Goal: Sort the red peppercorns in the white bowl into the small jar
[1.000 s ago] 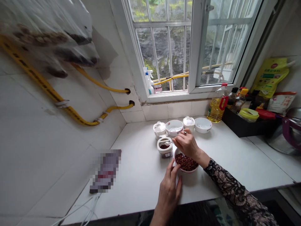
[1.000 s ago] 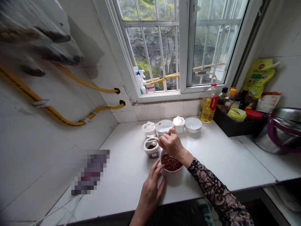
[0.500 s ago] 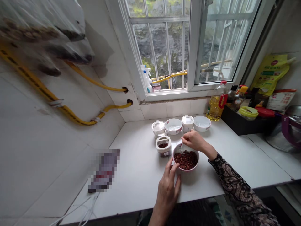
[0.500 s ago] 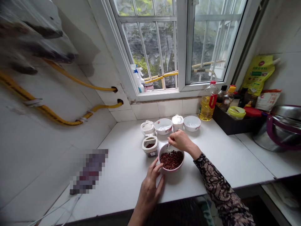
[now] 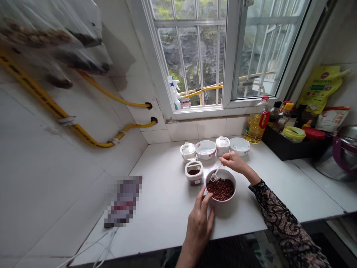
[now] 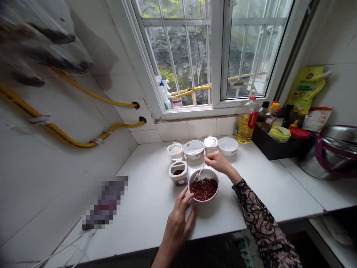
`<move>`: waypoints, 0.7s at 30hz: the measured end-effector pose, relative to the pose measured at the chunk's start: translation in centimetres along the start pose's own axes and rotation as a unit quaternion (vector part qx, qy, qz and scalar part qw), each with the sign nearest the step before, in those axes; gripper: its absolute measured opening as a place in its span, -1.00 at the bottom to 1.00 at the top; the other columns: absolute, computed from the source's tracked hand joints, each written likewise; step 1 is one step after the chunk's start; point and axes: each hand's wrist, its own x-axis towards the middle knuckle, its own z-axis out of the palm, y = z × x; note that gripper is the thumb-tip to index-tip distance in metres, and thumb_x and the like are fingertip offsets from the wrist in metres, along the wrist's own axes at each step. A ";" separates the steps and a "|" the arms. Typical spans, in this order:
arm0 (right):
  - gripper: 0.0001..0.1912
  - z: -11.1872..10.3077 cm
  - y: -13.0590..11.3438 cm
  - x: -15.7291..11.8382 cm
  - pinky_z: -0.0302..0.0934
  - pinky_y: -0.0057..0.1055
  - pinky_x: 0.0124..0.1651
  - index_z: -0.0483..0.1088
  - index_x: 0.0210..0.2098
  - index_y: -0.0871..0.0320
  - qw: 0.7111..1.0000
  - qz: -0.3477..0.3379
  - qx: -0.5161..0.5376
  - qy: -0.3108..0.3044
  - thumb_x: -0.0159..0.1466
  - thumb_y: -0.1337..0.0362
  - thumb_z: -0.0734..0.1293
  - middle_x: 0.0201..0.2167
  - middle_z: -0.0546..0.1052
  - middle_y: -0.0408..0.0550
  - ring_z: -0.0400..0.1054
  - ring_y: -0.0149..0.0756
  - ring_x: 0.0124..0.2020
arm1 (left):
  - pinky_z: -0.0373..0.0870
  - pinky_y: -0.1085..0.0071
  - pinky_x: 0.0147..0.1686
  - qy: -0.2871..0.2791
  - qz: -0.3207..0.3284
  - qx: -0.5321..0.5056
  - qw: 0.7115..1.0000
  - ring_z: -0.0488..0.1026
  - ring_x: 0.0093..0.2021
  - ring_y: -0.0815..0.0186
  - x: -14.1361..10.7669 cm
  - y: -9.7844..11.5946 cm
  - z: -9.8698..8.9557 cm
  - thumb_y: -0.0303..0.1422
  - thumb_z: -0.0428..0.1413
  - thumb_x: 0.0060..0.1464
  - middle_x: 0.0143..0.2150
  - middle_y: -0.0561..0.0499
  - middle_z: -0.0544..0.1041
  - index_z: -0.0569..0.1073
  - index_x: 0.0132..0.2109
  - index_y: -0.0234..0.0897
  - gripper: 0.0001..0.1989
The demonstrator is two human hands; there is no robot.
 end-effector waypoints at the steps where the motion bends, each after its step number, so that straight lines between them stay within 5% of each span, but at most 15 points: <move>1: -0.59 0.0 0.0 0.0 -0.12 -0.47 -0.55 0.15 -0.73 0.15 1.000 0.003 0.001 0.001 0.16 0.09 0.18 -0.73 0.16 -0.22 -0.02 -0.51 -0.64 | 0.51 0.28 0.00 -0.001 -0.001 -0.001 1.000 0.38 0.21 0.14 0.0 0.0 0.0 -0.51 -0.07 0.25 0.29 -0.25 0.25 0.24 0.19 -0.21 -0.61; 14: -0.53 0.8 0.8 0.6 -0.16 -0.50 -0.61 0.21 -0.76 0.17 0.989 0.082 0.120 -0.014 0.07 -0.04 0.29 -0.79 0.21 -0.21 -0.01 -0.53 -0.70 | 0.52 0.24 0.00 -0.003 -0.002 -0.001 1.000 0.39 0.20 0.12 -0.1 -0.1 0.1 -0.52 -0.07 0.25 0.30 -0.27 0.24 0.23 0.19 -0.21 -0.61; 21: -0.46 1.6 -1.7 0.6 -0.04 -0.45 -0.52 0.21 -0.64 0.13 0.985 0.035 0.127 0.114 0.24 -0.15 0.17 -0.72 0.20 -0.20 0.03 -0.45 -0.63 | 0.51 0.29 0.00 0.002 0.005 0.007 1.000 0.39 0.20 0.15 0.1 0.1 0.0 -0.54 -0.08 0.24 0.28 -0.26 0.26 0.24 0.18 -0.22 -0.61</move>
